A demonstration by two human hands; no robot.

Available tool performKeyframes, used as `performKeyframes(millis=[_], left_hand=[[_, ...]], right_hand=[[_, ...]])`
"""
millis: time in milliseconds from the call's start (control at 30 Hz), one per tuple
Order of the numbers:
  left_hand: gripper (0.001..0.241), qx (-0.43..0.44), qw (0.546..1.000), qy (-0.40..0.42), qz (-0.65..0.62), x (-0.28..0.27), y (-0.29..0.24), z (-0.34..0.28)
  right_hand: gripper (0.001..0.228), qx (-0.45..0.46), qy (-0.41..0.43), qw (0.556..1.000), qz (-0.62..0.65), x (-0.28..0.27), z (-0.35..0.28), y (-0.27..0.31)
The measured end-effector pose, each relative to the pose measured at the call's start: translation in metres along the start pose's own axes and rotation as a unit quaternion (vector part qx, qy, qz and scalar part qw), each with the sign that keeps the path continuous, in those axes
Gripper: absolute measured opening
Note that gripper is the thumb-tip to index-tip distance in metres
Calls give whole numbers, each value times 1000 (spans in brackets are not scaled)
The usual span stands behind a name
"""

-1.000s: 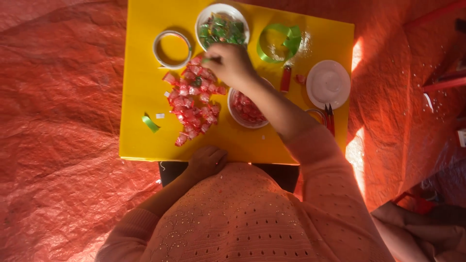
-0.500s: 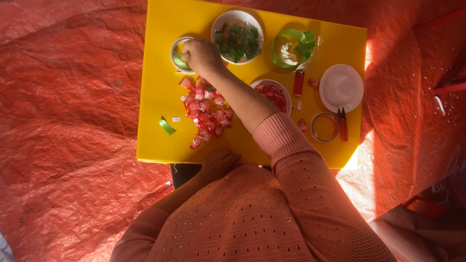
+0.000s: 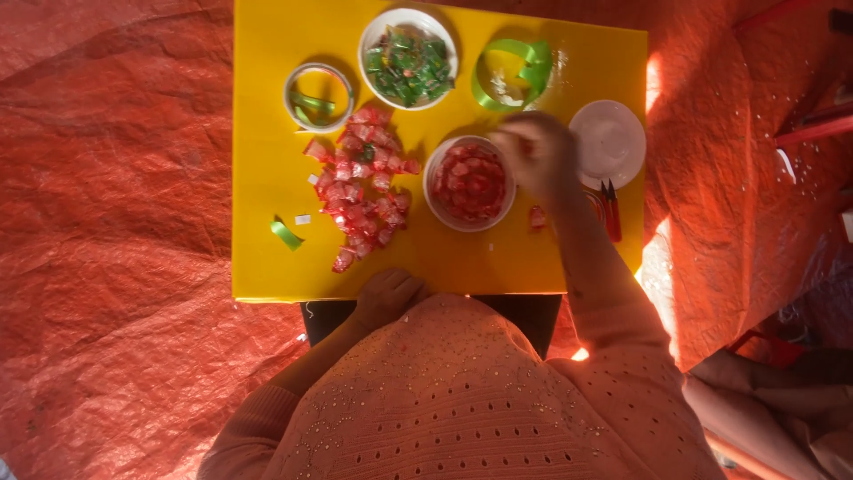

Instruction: The person wraps small red candies with white tape, using scissors to cut the tape and a lighter to seal the edges. They place the wrapped candies into a white bowl on a yellow table.

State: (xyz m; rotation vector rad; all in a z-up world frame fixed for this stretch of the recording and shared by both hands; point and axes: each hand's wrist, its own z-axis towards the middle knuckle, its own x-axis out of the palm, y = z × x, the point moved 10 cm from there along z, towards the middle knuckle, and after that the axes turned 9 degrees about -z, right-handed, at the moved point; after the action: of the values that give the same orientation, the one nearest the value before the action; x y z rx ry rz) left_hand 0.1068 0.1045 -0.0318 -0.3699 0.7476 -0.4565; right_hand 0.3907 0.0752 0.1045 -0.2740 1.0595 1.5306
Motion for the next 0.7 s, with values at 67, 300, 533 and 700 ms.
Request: performKeyframes(millis=[67, 300, 533, 700], left_hand=[[12, -14, 1000, -1, -9, 1, -1, -1], [13, -212, 956, -3, -203, 10, 34, -2], [11, -155, 988, 11, 1, -82, 80, 105], [34, -268, 945, 89, 163, -98, 208, 116]], right_hand=[[13, 110, -24, 991, -72, -42, -55, -53], [47, 374, 197, 900, -105, -46, -193, -79], [40, 221, 53, 951, -211, -26, -225, -94], [24, 156, -8, 958, -241, -13, -233, -86]])
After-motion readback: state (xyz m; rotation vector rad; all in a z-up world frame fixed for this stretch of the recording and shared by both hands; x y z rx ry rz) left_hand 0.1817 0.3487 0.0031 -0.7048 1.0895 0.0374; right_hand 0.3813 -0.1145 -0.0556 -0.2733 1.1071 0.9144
